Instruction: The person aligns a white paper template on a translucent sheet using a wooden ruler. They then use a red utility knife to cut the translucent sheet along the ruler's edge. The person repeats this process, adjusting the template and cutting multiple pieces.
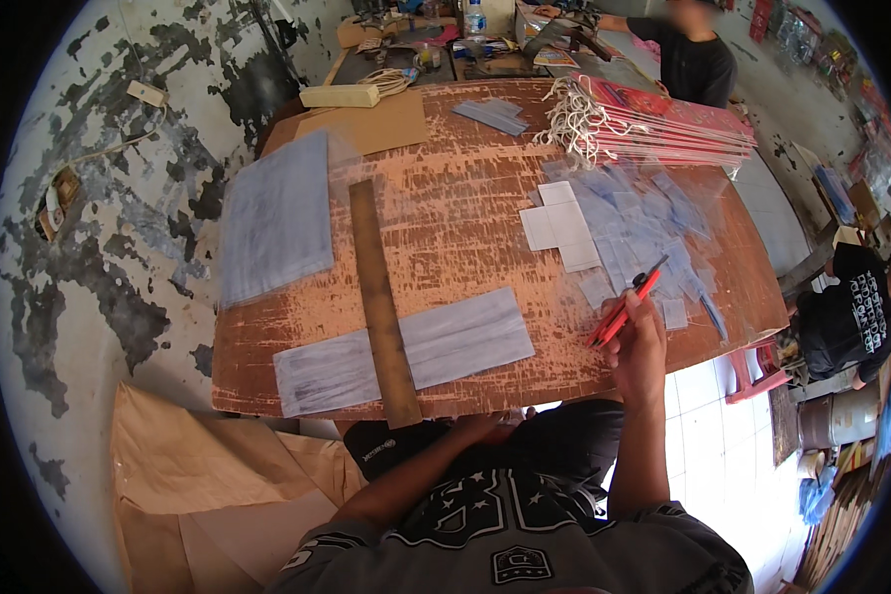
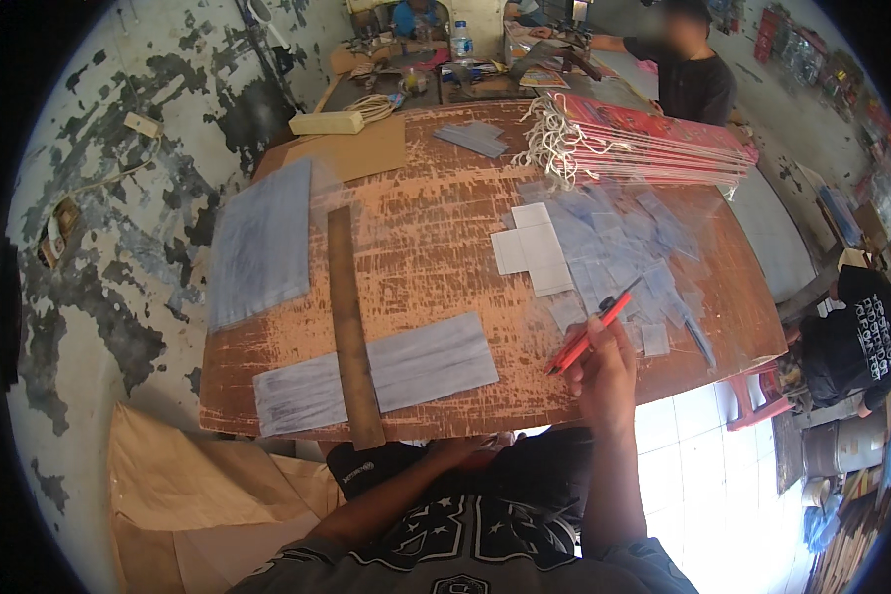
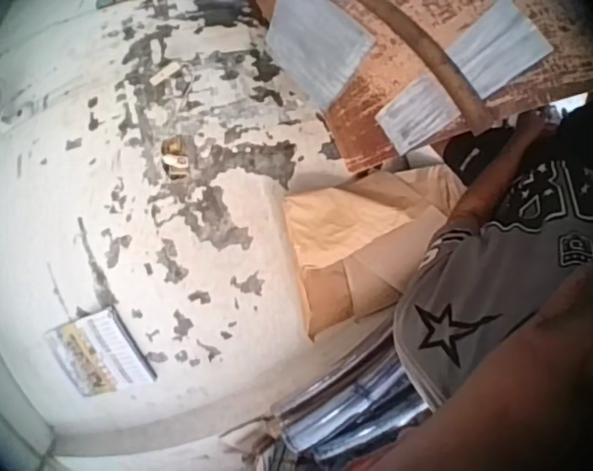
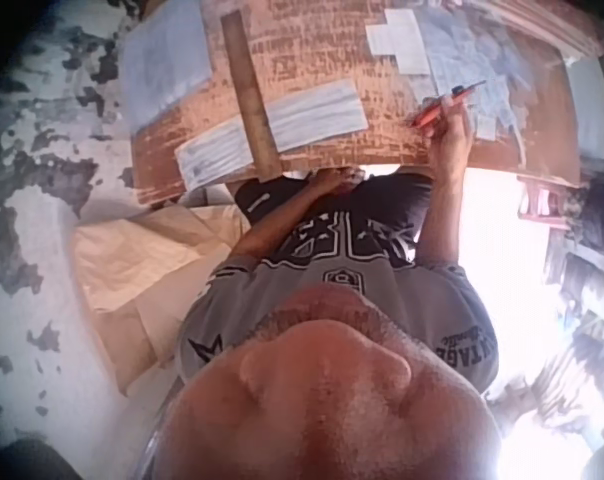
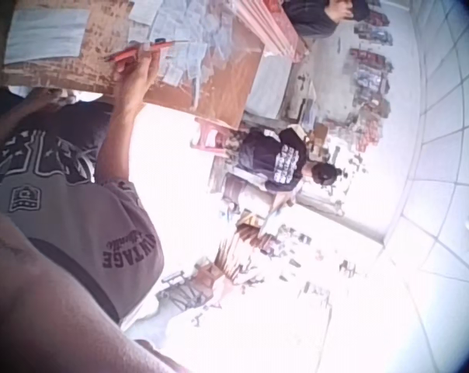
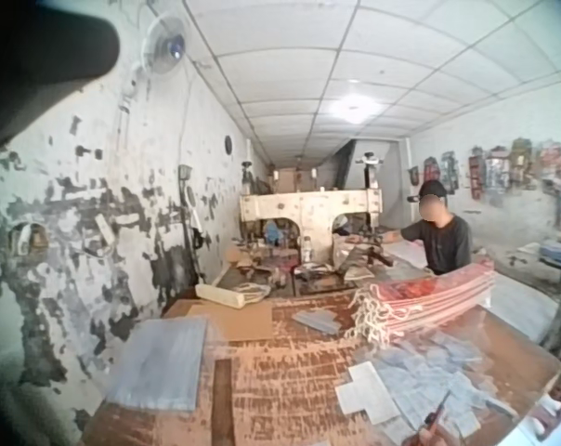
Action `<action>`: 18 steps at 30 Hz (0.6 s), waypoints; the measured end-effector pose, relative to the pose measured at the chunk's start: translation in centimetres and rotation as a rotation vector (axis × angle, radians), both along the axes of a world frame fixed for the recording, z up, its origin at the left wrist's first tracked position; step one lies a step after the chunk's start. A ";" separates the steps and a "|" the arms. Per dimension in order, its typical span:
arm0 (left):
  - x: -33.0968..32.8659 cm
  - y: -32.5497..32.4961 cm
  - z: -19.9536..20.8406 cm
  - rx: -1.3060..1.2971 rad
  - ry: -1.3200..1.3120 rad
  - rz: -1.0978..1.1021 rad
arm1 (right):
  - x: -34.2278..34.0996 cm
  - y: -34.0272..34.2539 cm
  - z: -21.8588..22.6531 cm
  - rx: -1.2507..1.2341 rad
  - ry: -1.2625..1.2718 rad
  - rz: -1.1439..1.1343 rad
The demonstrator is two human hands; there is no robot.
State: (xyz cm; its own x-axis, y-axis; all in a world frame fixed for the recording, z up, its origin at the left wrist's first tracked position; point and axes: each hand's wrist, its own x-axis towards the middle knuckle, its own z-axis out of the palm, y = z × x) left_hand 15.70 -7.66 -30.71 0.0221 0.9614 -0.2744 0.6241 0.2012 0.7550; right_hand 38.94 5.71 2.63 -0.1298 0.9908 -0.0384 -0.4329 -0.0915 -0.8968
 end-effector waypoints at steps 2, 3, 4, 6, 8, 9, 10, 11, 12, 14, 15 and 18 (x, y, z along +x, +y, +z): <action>0.0 0.2 0.8 0.001 0.012 0.025 | -1.1 -1.0 0.1 -0.025 0.006 0.015; 0.0 0.3 1.2 0.001 0.010 0.027 | -1.8 -1.6 0.3 -0.036 0.020 0.024; 0.0 0.4 1.8 0.003 -0.003 0.025 | -2.0 -1.9 0.4 -0.046 0.033 0.032; 0.0 0.5 2.8 0.007 -0.032 0.016 | -2.1 -2.2 0.0 -0.027 0.056 0.093; -0.2 0.5 4.6 0.017 -0.068 -0.007 | -2.6 -2.6 0.5 -0.027 0.089 0.135; -0.1 0.6 5.4 0.022 -0.104 -0.021 | -2.6 -2.6 0.3 -0.029 0.096 0.138; 0.0 0.3 5.9 0.026 -0.157 -0.047 | -2.6 -2.5 -0.1 -0.033 0.101 0.142; -0.1 0.1 6.4 0.036 -0.219 -0.076 | -2.5 -2.5 -0.4 -0.038 0.107 0.148; 0.1 -0.4 6.1 0.029 -0.315 -0.128 | -2.5 -2.4 -0.6 -0.018 0.086 0.155; 0.6 -0.9 6.9 0.008 -0.511 -0.236 | -2.4 -2.3 -0.8 0.026 0.040 0.167; 0.7 -1.4 7.3 -0.048 -0.486 -0.302 | -2.4 -2.3 -1.0 0.055 -0.001 0.159; 1.2 -2.3 18.4 -0.119 -0.398 -0.505 | -2.8 -2.4 -0.9 0.100 -0.068 0.133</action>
State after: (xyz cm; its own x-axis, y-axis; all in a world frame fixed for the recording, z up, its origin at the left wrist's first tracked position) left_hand 16.87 -9.97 -12.29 0.5848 0.7698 -0.2558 0.3407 0.0531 0.9387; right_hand 36.19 3.36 1.68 -0.2609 0.9643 0.0463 -0.3614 -0.0531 -0.9309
